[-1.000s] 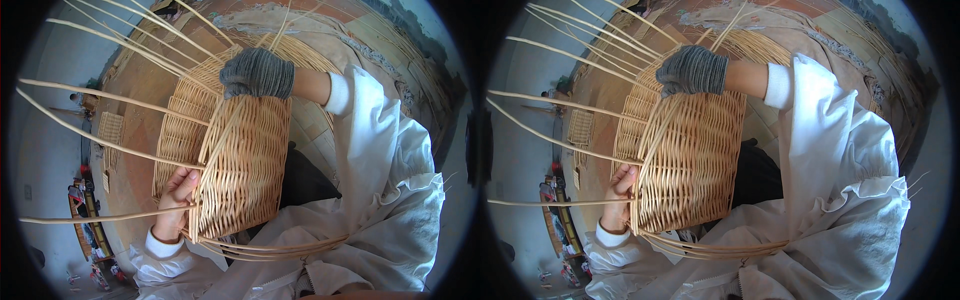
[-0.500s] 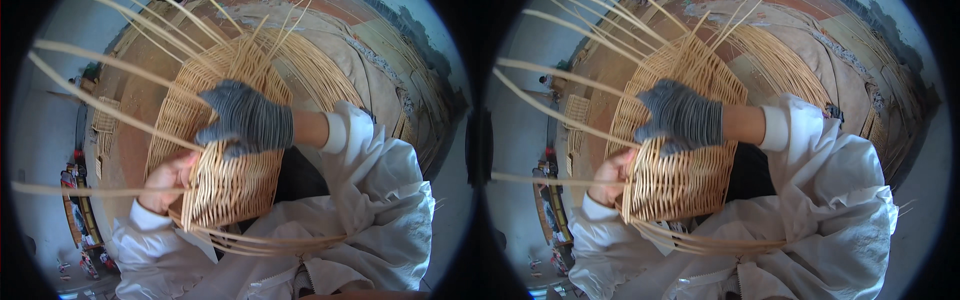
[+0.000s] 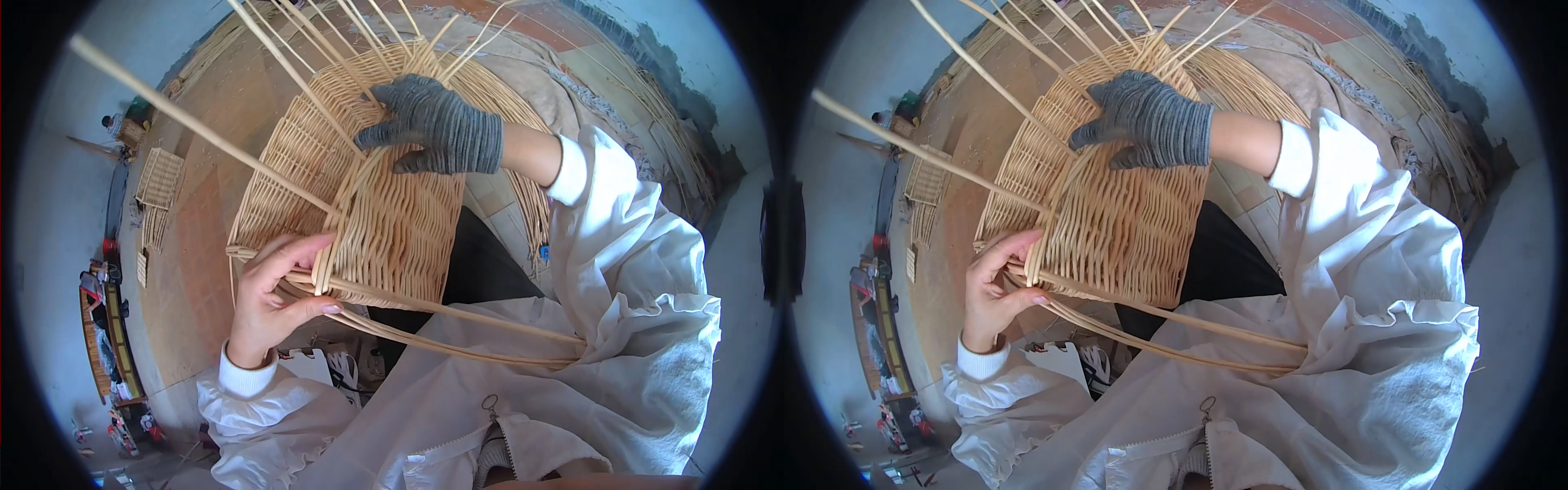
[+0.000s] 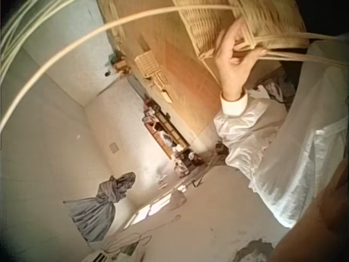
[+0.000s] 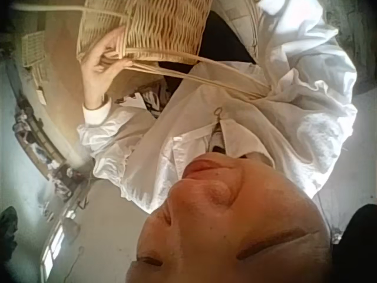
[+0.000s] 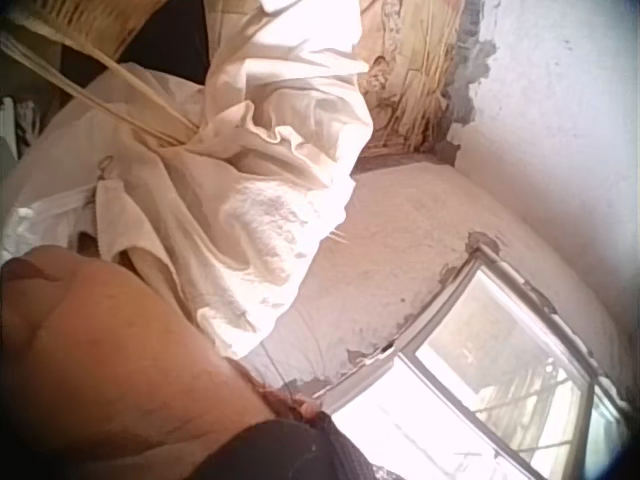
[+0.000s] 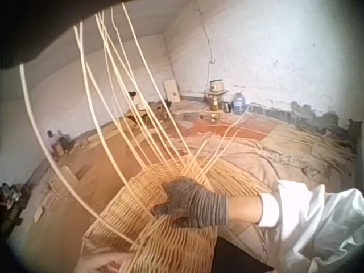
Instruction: The person weaves a basket by hand, interlacing thin wooden strips through a vertical framework. They hold the basket on their lap and use both hands to pull and tighten the weaving material, gradually building up the sides of the basket.
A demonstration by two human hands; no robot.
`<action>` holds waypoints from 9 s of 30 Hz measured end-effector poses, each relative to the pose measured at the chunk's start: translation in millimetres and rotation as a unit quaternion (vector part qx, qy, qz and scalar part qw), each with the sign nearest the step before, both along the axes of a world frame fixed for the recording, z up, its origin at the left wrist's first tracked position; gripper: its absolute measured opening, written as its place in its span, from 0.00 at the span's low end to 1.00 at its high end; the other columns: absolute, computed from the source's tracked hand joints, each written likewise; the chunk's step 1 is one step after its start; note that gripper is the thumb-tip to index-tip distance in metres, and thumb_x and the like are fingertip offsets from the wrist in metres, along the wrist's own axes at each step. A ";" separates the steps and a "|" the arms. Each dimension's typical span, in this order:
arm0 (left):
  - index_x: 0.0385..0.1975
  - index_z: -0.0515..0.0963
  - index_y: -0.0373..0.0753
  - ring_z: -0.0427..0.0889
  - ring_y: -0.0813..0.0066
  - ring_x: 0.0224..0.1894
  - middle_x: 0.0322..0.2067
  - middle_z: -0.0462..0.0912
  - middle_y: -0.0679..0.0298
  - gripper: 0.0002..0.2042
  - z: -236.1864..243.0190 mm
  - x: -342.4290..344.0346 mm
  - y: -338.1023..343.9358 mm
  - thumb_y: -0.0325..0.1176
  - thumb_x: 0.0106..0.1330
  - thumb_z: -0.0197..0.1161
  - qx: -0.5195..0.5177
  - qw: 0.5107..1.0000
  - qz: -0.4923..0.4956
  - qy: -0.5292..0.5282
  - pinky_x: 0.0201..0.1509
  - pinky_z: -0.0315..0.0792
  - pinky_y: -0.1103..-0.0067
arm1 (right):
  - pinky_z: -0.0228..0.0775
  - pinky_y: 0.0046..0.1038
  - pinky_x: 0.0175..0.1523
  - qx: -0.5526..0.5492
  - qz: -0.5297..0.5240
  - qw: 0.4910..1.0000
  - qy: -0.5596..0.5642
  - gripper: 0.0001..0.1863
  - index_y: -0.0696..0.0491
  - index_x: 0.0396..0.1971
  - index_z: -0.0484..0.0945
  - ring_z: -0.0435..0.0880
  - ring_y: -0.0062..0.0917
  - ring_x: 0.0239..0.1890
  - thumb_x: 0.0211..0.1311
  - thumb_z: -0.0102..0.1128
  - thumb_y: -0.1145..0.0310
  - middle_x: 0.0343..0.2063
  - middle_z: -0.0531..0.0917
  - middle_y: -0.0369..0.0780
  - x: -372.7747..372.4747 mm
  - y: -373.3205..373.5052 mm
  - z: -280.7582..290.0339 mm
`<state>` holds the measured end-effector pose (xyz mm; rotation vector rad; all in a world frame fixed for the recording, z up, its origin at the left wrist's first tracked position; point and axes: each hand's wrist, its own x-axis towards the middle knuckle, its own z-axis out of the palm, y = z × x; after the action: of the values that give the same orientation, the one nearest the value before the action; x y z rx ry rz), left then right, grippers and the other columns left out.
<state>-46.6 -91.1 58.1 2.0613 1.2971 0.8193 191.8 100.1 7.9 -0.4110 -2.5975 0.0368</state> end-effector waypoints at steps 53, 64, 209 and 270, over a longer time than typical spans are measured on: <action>0.31 0.77 0.31 0.79 0.83 0.31 0.32 0.82 0.60 0.08 -4.0 7.5 134.7 0.18 0.51 0.67 -0.212 0.961 0.100 -0.148 0.36 0.74 0.87 | 0.75 0.27 0.47 -0.447 0.109 0.726 0.511 0.18 0.58 0.46 0.71 0.80 0.27 0.46 0.58 0.60 0.66 0.40 0.80 0.41 -0.9 102.7 -1.3; 0.33 0.79 0.31 0.78 0.84 0.30 0.30 0.82 0.64 0.08 -9.5 3.9 134.7 0.23 0.54 0.65 -0.253 0.935 0.149 -0.200 0.35 0.72 0.87 | 0.75 0.27 0.44 -0.028 -0.101 0.972 0.209 0.27 0.50 0.59 0.67 0.81 0.34 0.36 0.57 0.56 0.68 0.40 0.79 0.48 -118.7 115.7 125.0; 0.19 0.77 0.34 0.66 0.86 0.19 0.16 0.73 0.70 0.11 -99.1 -26.2 17.5 0.32 0.62 0.63 -0.099 0.919 0.271 -0.269 0.23 0.58 0.86 | 0.65 0.35 0.59 -0.021 0.269 0.944 0.188 0.22 0.50 0.49 0.75 0.75 0.31 0.51 0.55 0.58 0.56 0.44 0.78 0.42 -149.4 78.0 -56.7; 0.40 0.71 0.35 0.83 0.66 0.40 0.36 0.82 0.53 0.09 -7.0 -7.5 -12.2 0.34 0.70 0.49 -0.199 0.945 0.172 -0.195 0.45 0.79 0.75 | 0.75 0.23 0.38 -0.456 0.298 0.838 0.044 0.19 0.53 0.36 0.79 0.81 0.23 0.30 0.57 0.58 0.52 0.29 0.82 0.36 -118.2 2.9 2.7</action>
<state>-54.0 -103.2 51.1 1.2982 1.4661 0.9621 73.6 103.1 10.6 0.1214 -2.3383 1.4939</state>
